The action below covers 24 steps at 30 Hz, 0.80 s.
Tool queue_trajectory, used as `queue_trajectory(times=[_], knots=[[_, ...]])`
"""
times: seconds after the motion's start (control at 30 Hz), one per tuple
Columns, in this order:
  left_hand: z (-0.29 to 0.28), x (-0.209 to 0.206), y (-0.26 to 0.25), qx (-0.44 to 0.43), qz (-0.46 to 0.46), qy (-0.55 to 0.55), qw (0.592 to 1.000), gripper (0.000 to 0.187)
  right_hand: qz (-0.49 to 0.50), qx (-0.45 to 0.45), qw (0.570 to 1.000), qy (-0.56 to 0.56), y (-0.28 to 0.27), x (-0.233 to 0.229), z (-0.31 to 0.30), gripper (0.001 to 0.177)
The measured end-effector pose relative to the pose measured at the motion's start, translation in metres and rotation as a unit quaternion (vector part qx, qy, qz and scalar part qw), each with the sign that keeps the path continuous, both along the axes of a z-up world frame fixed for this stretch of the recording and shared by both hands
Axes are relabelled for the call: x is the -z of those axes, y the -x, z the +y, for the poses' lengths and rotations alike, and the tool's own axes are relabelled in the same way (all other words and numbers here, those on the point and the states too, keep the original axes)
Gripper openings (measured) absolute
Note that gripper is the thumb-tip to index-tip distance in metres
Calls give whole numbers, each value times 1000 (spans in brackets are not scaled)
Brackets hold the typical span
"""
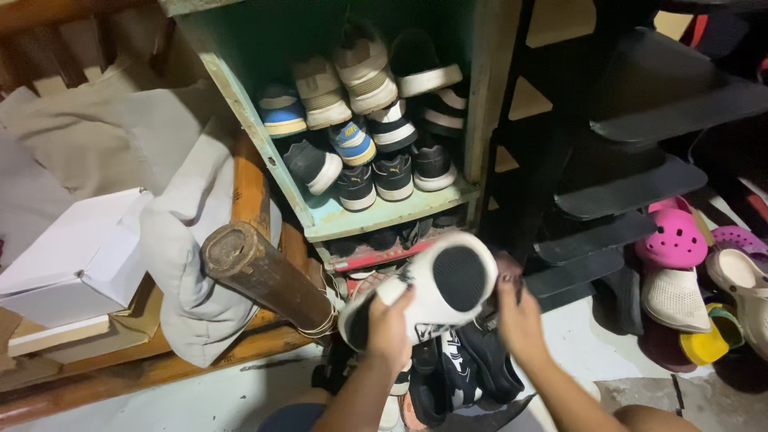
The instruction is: The person wipes multiple shoes with a cloth, handling sneakers, slides, and sandals one at a time. They pick up each shoe, wipe its exterior, and place it on a nearby shoe rack.
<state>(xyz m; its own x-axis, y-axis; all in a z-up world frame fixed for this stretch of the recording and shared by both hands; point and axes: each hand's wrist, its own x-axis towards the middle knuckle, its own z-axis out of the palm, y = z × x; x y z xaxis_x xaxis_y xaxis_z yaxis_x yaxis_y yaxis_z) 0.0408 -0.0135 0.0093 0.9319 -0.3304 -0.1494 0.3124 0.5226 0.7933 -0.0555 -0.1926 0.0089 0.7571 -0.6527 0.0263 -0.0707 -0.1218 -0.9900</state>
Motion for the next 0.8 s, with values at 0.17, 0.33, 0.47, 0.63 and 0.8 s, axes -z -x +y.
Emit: queue_trajectory(times=[0.17,0.33,0.47,0.63,0.8], knots=[[11,-11,-9,84,162,124,975,48,-43,-62,990,118,8,-2,34,56],[9,-10,-10,94,168,171,966,51,-85,-54,984,147,13,-28,50,54],[3,3,-18,72,168,224,957,51,-155,-104,947,263,20,-28,73,74],[2,10,-25,19,147,250,957,49,-50,-207,925,314,28,-11,88,92],[-9,-10,-3,9,163,338,927,49,-162,-81,915,361,18,-2,95,110]])
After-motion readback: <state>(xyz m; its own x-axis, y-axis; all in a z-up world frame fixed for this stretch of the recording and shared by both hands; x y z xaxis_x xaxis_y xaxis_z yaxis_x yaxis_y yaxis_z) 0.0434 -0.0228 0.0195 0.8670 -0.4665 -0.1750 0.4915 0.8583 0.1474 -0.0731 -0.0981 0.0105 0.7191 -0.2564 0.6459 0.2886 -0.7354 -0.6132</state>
